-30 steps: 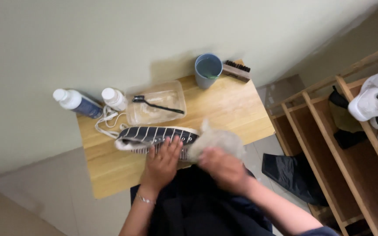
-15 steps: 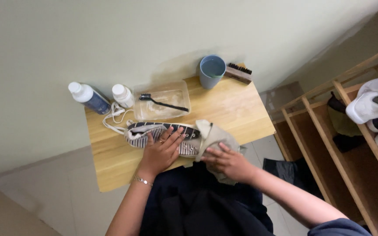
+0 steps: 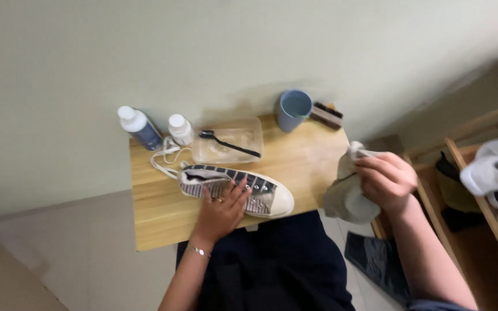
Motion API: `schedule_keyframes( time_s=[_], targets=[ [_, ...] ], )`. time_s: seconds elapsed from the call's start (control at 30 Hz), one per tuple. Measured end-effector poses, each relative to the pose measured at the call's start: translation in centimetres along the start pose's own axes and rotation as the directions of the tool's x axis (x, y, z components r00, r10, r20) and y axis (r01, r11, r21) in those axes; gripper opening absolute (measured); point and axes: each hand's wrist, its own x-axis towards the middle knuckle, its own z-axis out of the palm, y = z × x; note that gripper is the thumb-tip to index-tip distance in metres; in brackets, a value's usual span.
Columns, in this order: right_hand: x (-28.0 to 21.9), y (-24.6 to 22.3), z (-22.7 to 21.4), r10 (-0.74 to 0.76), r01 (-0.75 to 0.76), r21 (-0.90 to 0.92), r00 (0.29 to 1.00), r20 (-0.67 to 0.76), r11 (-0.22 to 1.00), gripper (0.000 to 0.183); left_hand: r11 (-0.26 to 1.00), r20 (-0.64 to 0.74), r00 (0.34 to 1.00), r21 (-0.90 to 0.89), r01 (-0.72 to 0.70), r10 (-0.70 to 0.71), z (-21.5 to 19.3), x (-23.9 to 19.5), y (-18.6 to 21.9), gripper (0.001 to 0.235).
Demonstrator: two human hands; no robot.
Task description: The person wipes a high-top sneaker with a cloth, cleaning the upper fabric, the white rubber sole, and the bottom tread. After wiping the shoe, the person picks up the white shoelaces and begins to thread them through the eyelets of the sneaker.
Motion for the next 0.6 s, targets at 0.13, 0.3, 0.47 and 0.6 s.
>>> schedule_keyframes(
  time_s=[0.13, 0.3, 0.47, 0.6],
  targets=[
    [5.5, -1.7, -1.1, -0.078, 0.078, -0.006, 0.996, -0.052, 0.997, 0.036, 0.997, 0.108, 0.993, 0.063, 0.048, -0.054, -2.1, -2.0, 0.0, 0.056],
    [0.2, 0.3, 4.6, -0.21, 0.208, 0.025, 0.975, 0.068, 0.978, 0.015, 0.805, -0.141, 0.799, -0.228, 0.548, -0.584, -3.2, -4.7, -1.8, 0.035],
    [-7.7, -2.6, 11.7, 0.152, -0.17, 0.0, 0.883, 0.443, 0.986, 0.02, 0.628, -0.039, 0.635, -0.205, 0.751, -0.771, -4.6, -4.4, -7.6, 0.033],
    [0.6, -6.1, 7.9, 0.422, -0.418, -0.273, 0.322, 0.848, 0.866, 0.047, 0.64, 0.363, 0.572, 0.094, 0.763, -0.735, -6.5, -1.6, -11.4, 0.054]
  ],
)
